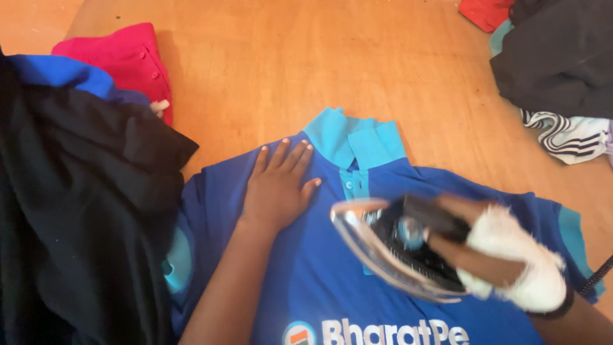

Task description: The person irons a blue polo shirt laid flat on a wooden table. They use a steam iron to smooth the front, collar, and sleeves while holding the fabric with their left hand. Other folded clothes are visible nearby.

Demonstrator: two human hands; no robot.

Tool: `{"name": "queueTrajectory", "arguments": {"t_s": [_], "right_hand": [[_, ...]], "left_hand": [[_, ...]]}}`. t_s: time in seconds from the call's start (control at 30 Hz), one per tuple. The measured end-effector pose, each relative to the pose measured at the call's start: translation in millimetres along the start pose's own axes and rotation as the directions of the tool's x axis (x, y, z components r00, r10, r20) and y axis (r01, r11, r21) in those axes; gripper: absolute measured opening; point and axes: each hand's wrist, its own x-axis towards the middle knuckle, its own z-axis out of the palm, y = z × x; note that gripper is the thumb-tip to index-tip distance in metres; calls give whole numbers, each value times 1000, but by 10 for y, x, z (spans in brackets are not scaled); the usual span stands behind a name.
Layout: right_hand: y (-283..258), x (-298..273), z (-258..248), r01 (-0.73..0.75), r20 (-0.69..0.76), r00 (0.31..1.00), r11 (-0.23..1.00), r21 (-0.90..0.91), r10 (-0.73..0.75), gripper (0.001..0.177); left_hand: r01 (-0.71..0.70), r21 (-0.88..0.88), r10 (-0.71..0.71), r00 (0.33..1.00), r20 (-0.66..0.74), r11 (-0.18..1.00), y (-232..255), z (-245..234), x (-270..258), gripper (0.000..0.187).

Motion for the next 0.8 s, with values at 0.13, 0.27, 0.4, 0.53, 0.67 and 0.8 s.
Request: {"name": "queueTrajectory", "arguments": {"t_s": [0.13, 0.27, 0.4, 0.53, 0.67, 0.8], "right_hand": [[-243, 218, -308, -15, -171, 984, 972, 233, 56, 29], [-377, 664, -397, -28, -230, 972, 996, 83, 47, 34], [-421, 926, -346, 34, -272, 961, 999, -23, -39, 48], [-332, 929, -431, -153, 19, 988, 988, -37, 154, 81], [-132, 995, -335, 83, -165, 982, 995, -59, -92, 77], [-46, 1284, -251, 156, -241, 952, 977, -143, -187, 72]], "left_hand": [[-15, 25, 15, 1000, -6, 1000, 82, -42, 8, 66], [-73, -51, 67, 991, -119, 996, 65, -103, 97, 63], [-36, -113, 26, 996, -90, 993, 61, -107, 112, 48], [40, -41, -43, 997, -62, 998, 53, -169, 181, 50], [122, -37, -123, 992, -25, 992, 92, -132, 191, 51], [92, -12, -93, 989, -111, 996, 90, -119, 126, 52]]}}
